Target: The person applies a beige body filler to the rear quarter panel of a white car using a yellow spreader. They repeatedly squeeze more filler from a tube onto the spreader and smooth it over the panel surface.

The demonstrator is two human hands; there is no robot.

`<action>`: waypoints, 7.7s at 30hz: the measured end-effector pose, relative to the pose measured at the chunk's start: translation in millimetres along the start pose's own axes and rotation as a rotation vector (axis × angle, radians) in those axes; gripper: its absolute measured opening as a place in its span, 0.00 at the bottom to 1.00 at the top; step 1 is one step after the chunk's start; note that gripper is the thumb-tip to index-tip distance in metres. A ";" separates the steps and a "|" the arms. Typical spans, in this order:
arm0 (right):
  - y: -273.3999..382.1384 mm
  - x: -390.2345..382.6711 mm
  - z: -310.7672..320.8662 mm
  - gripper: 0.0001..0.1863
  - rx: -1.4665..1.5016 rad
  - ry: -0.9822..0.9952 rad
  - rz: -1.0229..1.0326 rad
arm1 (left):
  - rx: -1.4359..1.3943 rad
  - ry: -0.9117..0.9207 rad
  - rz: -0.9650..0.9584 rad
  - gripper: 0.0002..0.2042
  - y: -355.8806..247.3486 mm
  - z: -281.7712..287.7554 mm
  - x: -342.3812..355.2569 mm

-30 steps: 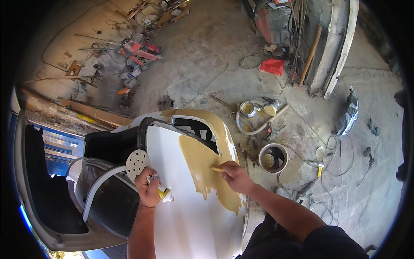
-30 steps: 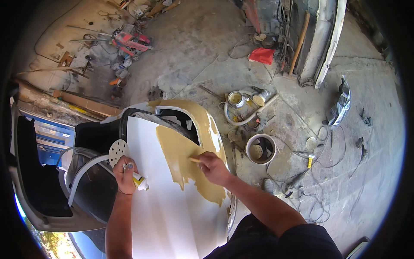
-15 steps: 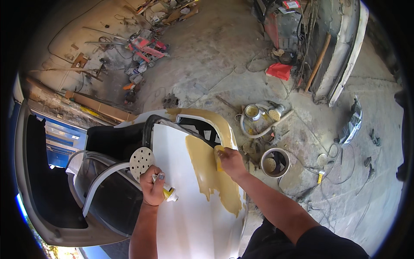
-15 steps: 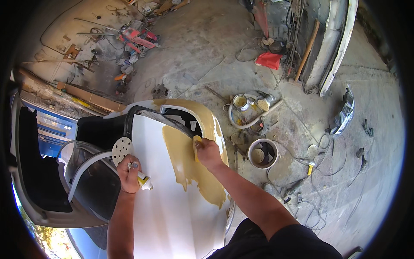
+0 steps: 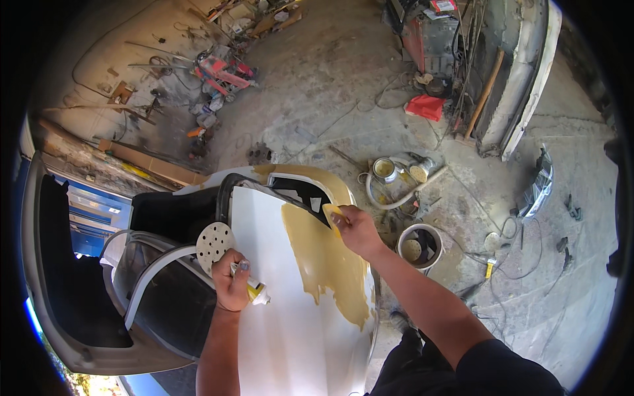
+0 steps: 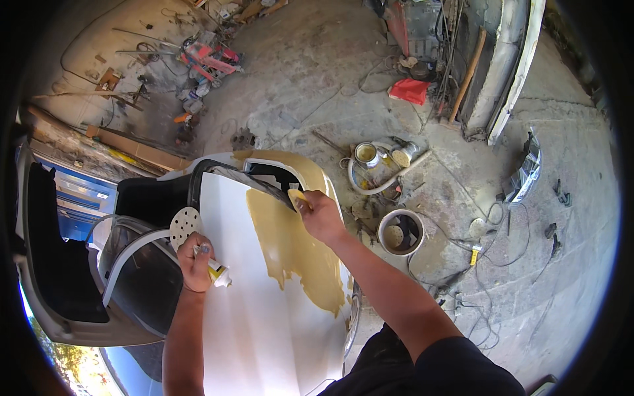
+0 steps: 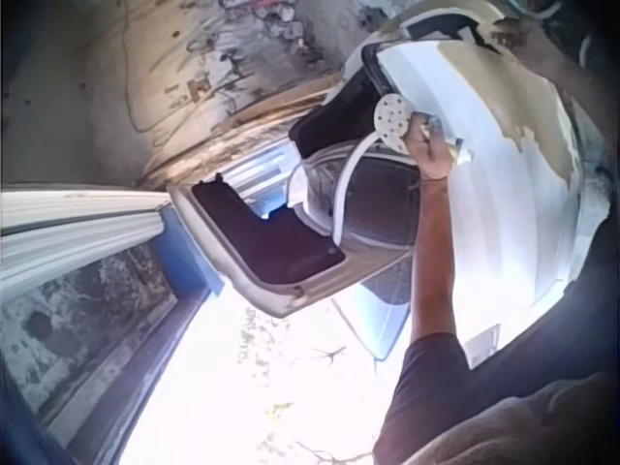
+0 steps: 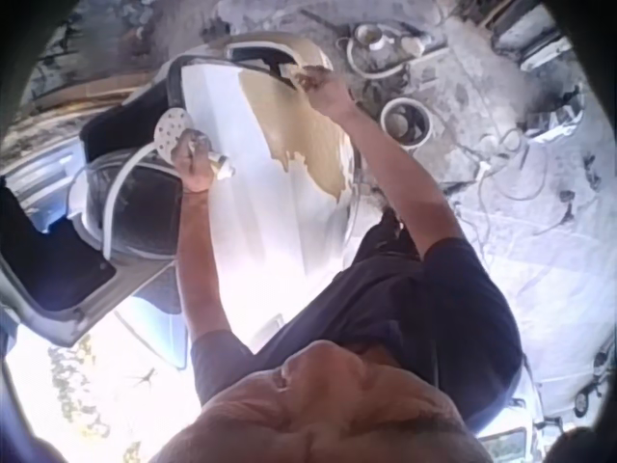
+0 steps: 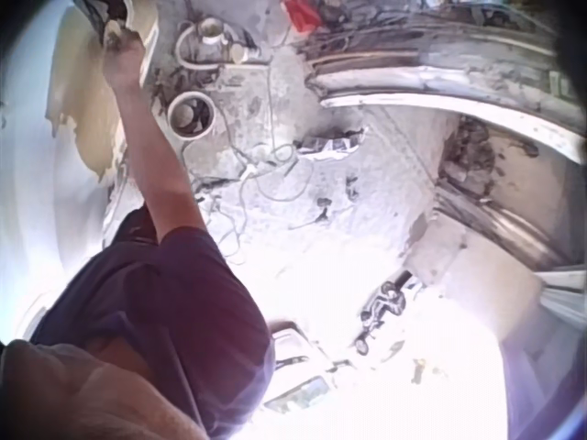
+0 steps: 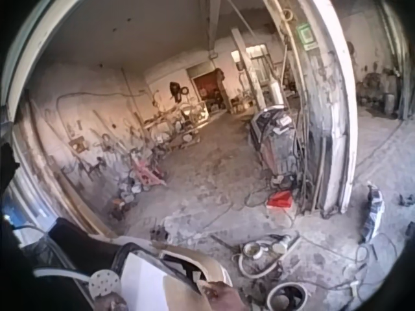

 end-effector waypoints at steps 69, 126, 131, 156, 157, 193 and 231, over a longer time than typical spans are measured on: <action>-182.6 -195.4 -18.0 0.20 0.237 0.010 -0.769 | 0.045 0.027 -0.005 0.21 -13.6 -15.4 6.3; -68.2 -177.1 -5.9 0.24 0.146 -0.031 0.014 | 0.029 0.031 -0.064 0.21 -3.3 -6.9 5.3; -100.8 -161.3 22.2 0.10 0.252 0.029 -0.198 | 0.014 0.010 0.011 0.21 -6.7 -6.2 4.3; -109.3 -103.5 -9.5 0.08 0.305 -0.119 -0.496 | -0.002 0.033 -0.025 0.21 -4.8 -11.3 6.5; -106.8 -100.8 -12.4 0.08 0.315 -0.116 -0.499 | -0.004 0.037 -0.035 0.21 -4.4 -13.8 7.7; 14.5 -290.8 156.4 0.17 0.770 0.276 -0.708 | 0.003 -0.193 0.308 0.12 -72.0 -173.9 -185.5; -354.4 -113.0 13.3 0.14 0.196 -0.168 -0.885 | 0.479 0.197 -0.248 0.22 10.3 -32.4 61.4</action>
Point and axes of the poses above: each hand's wrist, its own x-axis towards the middle knuckle, its own z-axis out of the back of the hand, y = z × x, the point moved 1 cm from there along x, towards the middle knuckle, and after that the axes turned 11 degrees about -y, right-handed, at the moved point
